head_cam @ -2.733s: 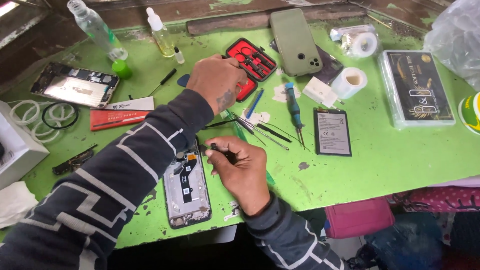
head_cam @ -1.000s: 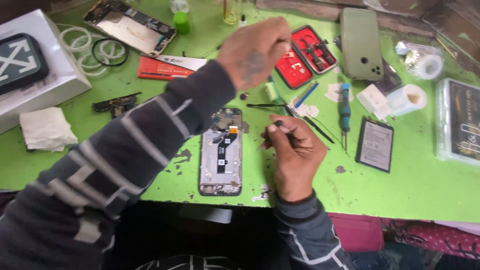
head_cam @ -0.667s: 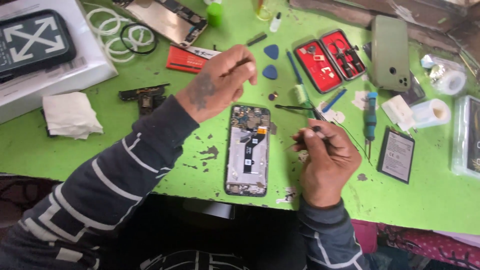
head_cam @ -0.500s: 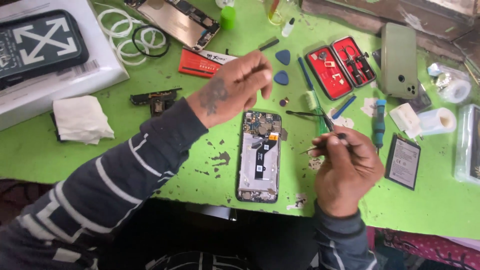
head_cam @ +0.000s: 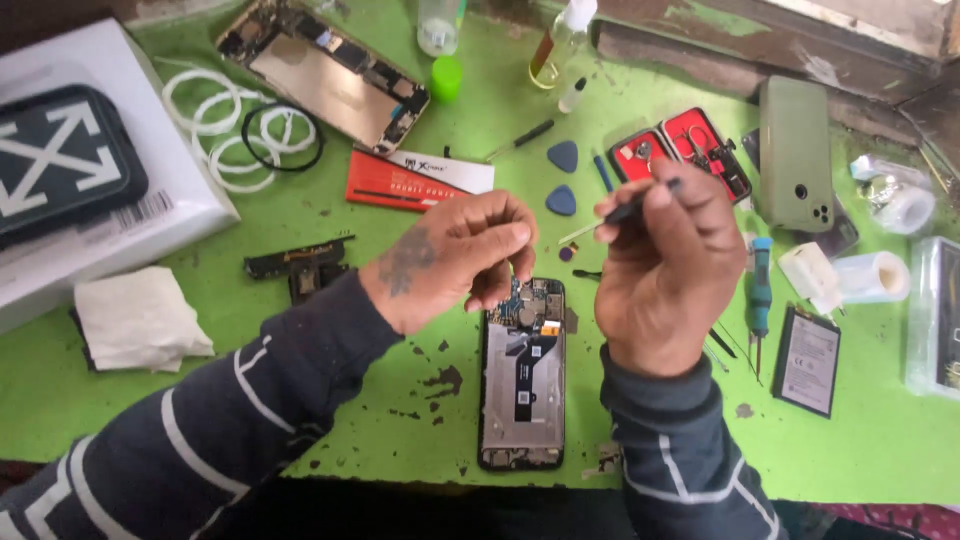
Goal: The person uses tweezers to carefully remove small screws and components from the internal circuit board of a disassembled smartphone. They place the removed parts on the green workbench and continue to manipulate the internal components with the tool.
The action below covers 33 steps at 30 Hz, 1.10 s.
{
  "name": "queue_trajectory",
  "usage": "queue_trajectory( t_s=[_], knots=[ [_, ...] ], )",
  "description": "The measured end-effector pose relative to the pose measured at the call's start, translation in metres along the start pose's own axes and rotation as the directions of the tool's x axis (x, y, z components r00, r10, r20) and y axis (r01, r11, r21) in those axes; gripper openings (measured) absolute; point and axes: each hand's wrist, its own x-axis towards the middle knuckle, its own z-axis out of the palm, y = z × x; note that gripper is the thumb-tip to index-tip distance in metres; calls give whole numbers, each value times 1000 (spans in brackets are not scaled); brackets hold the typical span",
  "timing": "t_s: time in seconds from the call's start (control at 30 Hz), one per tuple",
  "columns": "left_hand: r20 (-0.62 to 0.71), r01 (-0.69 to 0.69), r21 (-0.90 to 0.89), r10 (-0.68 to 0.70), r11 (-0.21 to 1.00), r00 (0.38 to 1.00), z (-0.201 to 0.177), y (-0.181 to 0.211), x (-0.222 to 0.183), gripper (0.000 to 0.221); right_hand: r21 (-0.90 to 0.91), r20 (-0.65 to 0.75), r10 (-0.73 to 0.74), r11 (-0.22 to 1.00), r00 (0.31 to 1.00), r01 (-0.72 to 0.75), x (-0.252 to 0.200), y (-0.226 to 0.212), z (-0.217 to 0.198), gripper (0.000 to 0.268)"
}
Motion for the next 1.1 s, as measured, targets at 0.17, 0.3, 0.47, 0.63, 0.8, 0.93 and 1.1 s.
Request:
queue_trajectory(
  t_s=[0.17, 0.3, 0.47, 0.63, 0.8, 0.93, 1.1],
  knots=[
    [33, -39, -99, 42, 994, 999, -4, -12, 3, 14, -7, -37, -36, 999, 999, 36, -10, -5, 2, 13],
    [34, -46, -133, 51, 990, 998, 0, -14, 2, 15, -49, 31, -92, 994, 995, 94, -20, -3, 7, 17],
    [68, -39, -126, 48, 991, 997, -6, -19, 1, 13, -157, 136, -153, 972, 979, 174, -22, 0, 11, 16],
    [21, -19, -128, 22, 992, 1000, 0, -14, -3, 13, -179, 175, -216, 952, 961, 246, -23, 1, 10, 17],
    [-13, -10, -171, 8, 985, 1000, 3, -17, -2, 13, -250, 158, -226, 933, 961, 260, -24, 1, 13, 11],
    [-15, -20, -179, 17, 984, 1000, 4, -20, -2, 13, -268, 183, -242, 920, 953, 285, -23, 3, 10, 12],
    [-25, -5, -152, 1, 988, 1000, 5, -18, -2, 13, -287, 165, -212, 924, 963, 253, -24, 0, 12, 11]
  ],
)
